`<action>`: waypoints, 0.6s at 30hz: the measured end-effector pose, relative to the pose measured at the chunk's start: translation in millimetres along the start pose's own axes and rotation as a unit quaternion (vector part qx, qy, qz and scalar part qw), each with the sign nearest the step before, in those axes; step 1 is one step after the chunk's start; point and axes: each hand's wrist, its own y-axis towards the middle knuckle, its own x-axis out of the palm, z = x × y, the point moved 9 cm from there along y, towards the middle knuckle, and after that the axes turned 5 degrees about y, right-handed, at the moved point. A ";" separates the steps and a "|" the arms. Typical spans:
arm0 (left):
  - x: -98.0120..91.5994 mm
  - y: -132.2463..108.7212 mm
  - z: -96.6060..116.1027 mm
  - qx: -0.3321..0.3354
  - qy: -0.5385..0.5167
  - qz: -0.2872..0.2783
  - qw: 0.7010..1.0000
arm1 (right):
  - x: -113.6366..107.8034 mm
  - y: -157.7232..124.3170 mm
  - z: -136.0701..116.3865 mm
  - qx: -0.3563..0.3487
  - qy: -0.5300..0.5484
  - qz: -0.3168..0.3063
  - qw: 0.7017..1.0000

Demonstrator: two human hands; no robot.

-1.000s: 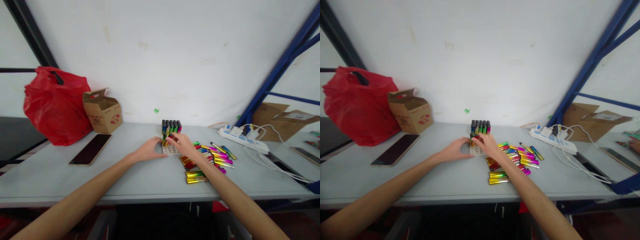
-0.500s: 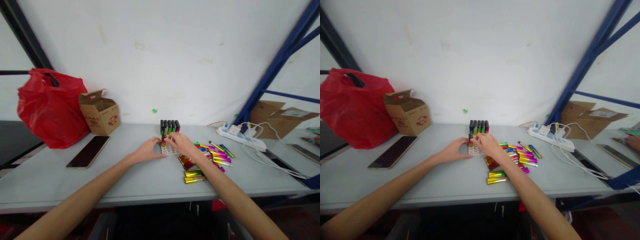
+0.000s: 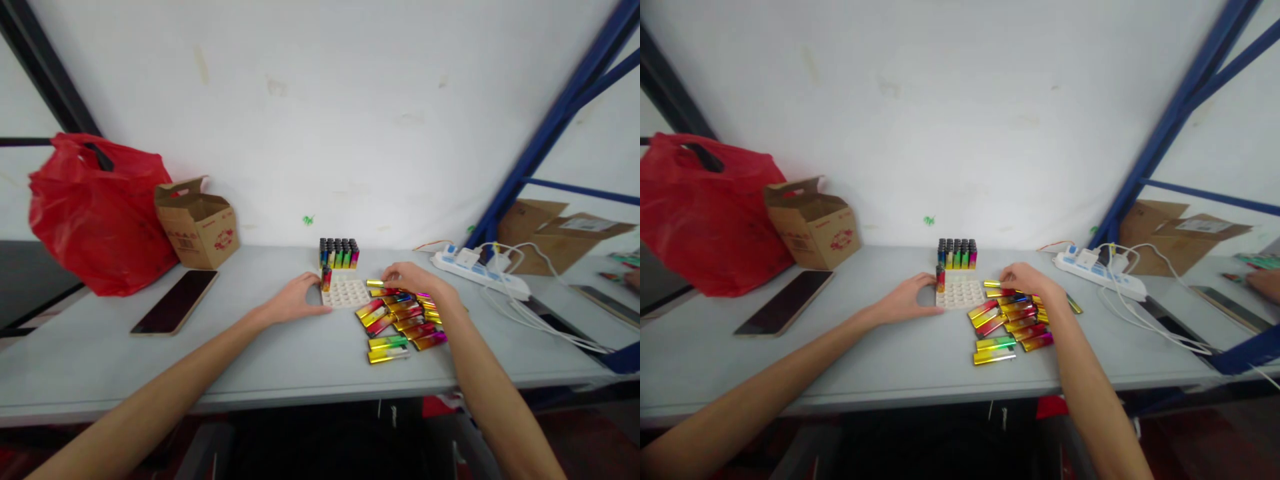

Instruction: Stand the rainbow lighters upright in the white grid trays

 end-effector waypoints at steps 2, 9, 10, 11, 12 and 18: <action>-0.2 0.0 -0.3 -0.001 0.003 0.001 1.000 | -2.5 1.7 -8.8 -0.016 -0.015 0.029 0.999; -1.2 -0.3 0.7 0.003 0.001 0.009 1.000 | -23.4 -4.2 -38.7 -0.074 0.066 0.169 0.981; -1.4 -0.5 0.8 0.004 0.002 0.010 1.000 | -26.9 -4.3 -43.0 -0.085 0.087 0.195 0.973; -1.4 -0.6 1.1 0.005 0.002 0.010 1.000 | -30.2 -4.1 -47.0 -0.096 0.115 0.224 0.963; -1.3 -0.7 1.3 0.006 0.002 0.008 1.000 | -32.5 -3.6 -50.4 -0.103 0.151 0.250 0.951; 0.9 -0.4 0.9 0.007 0.005 0.000 1.000 | -6.1 9.3 -71.6 -0.090 0.464 0.223 0.852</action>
